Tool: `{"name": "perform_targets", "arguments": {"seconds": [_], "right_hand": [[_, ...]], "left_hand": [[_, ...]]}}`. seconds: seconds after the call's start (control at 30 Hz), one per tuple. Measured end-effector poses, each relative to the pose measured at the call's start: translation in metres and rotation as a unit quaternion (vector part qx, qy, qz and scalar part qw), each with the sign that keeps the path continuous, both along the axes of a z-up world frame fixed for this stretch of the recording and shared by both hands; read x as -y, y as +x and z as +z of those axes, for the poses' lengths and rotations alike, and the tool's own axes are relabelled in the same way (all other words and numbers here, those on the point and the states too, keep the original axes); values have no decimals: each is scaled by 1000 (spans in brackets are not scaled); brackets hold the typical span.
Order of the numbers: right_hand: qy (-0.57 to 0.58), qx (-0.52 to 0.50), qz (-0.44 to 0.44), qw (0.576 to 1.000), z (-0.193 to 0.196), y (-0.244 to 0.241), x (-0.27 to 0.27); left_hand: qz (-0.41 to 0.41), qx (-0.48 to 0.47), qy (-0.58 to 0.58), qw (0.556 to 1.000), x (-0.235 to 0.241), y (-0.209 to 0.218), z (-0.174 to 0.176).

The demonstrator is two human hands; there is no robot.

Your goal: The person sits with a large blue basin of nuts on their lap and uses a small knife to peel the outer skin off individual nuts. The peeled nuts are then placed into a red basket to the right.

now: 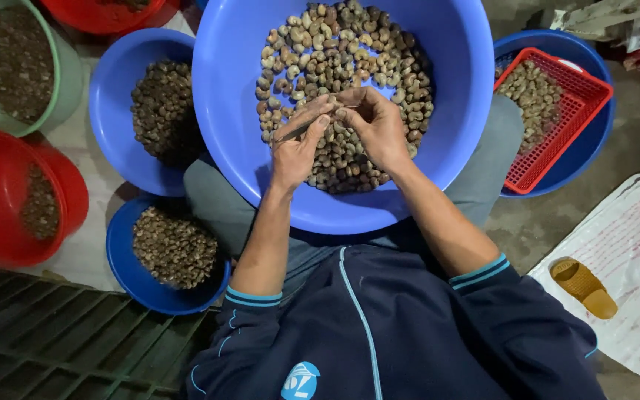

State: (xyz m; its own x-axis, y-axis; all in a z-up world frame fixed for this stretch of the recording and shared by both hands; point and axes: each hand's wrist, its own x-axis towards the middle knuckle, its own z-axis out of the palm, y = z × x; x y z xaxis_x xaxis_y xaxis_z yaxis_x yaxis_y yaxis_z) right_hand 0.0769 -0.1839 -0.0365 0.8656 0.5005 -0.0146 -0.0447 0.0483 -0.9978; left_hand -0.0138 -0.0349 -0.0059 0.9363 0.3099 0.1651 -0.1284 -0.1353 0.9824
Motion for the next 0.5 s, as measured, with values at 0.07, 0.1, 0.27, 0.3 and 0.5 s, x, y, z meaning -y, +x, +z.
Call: {"name": "perform_targets", "arguments": {"seconds": [0.07,0.1,0.27,0.3,0.5], "right_hand": [[-5,15,-3,1000,6,-3,-1],[-10,29,-5,999,9,-4,-2],[-26,80,7,996,20,-6,-2],[-25,87,12,996,19,-6,-2],[-37,144,50,988,29,-3,1]], "left_hand": [[-2,5,-2,1000,-1,0,-2],[-3,9,-4,1000,-1,0,-4],[4,8,-25,1000,-3,-3,-9],[0,13,-19,1000,-2,-3,-6],[8,17,-35,999,-8,-2,-22]]}}
